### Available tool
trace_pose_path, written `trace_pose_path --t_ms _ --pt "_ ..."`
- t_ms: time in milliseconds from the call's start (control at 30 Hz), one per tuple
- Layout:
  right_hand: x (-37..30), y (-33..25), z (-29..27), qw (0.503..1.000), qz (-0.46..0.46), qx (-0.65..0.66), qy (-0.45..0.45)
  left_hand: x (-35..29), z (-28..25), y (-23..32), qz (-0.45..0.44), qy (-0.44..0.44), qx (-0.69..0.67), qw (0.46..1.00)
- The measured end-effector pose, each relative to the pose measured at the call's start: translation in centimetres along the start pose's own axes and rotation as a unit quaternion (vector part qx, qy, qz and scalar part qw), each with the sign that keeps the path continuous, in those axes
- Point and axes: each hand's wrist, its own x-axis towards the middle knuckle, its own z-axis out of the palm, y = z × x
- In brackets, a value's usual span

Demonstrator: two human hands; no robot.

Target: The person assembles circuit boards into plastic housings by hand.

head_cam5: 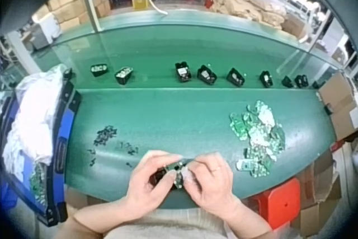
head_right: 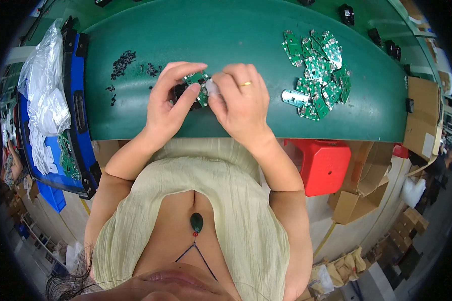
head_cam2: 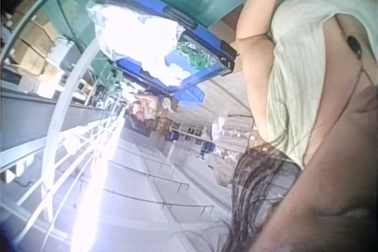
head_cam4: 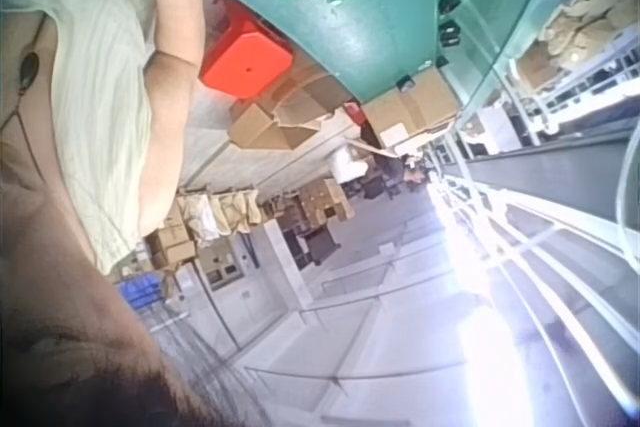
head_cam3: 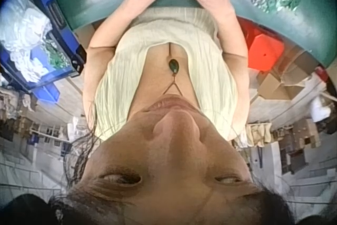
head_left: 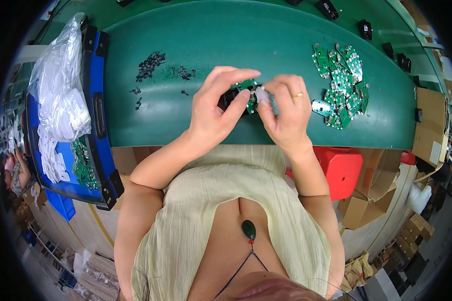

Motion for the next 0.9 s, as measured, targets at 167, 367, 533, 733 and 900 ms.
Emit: trace_pose_path --t_ms 167,367,533,733,900 --pt "1.4 -1.2 -0.9 0.990 -0.050 -0.117 -0.064 -0.4 0.2 -0.6 -0.016 0.001 0.001 1.000" --pt "2.0 -1.1 -1.8 0.981 -0.073 -0.144 -0.110 0.0 0.2 0.4 -0.075 0.003 -0.023 0.997" --pt "1.8 -0.9 -1.7 0.987 -0.048 -0.108 -0.107 0.1 0.1 0.1 -0.028 -0.007 0.009 1.000" --pt "2.1 -1.3 -1.9 0.984 -0.062 -0.096 -0.137 0.1 -0.2 -0.5 -0.039 -0.020 -0.008 0.999" --pt "1.4 -0.3 -1.0 0.988 0.048 0.133 -0.059 0.0 -0.6 -0.9 -0.181 -0.033 -0.227 0.956"
